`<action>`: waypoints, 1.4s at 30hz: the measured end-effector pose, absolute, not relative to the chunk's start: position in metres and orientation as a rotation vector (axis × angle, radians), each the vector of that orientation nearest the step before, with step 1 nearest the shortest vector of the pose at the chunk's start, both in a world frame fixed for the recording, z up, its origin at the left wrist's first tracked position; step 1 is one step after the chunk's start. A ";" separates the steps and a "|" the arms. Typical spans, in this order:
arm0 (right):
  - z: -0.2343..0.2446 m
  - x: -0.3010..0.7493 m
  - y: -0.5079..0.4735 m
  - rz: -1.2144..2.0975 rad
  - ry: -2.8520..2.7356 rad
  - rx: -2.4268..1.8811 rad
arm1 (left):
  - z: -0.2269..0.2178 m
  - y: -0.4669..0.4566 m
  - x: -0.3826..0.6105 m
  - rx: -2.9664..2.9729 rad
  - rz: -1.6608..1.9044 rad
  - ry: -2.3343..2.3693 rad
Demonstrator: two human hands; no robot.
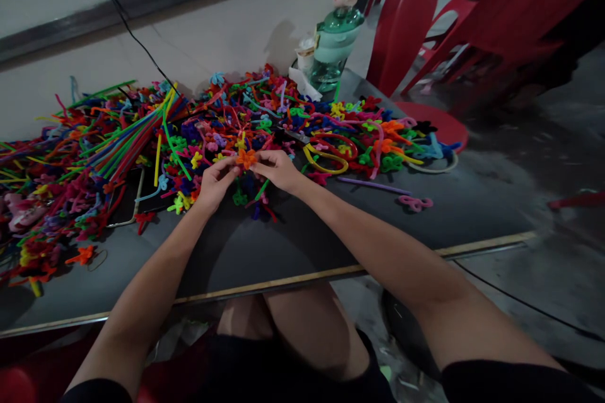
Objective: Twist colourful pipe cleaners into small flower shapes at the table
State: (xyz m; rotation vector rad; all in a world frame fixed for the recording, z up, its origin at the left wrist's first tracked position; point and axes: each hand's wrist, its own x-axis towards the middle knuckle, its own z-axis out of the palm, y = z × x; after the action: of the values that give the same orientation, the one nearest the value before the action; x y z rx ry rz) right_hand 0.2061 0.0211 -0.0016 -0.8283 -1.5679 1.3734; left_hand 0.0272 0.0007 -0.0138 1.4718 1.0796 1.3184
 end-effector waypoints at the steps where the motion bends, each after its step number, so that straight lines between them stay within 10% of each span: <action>1: -0.001 0.207 0.021 1.444 -1.572 -0.813 | -0.015 0.002 0.026 1.534 1.315 1.071; 24: -0.011 0.207 0.027 1.622 -1.757 -0.725 | -0.011 -0.004 0.028 1.764 1.283 1.060; 35: -0.018 0.268 0.085 0.320 -1.360 -1.183 | -0.016 -0.001 0.028 1.888 1.298 1.391; 42: -0.023 0.275 0.090 0.062 -1.402 -1.305 | -0.013 -0.003 0.028 1.977 1.386 1.374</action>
State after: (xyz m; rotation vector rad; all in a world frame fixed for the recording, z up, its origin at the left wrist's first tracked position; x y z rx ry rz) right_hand 0.2752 0.0905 -0.0231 -1.3054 -1.4024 0.0623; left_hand 0.0275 -0.0033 -0.0127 1.9772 1.3741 1.3861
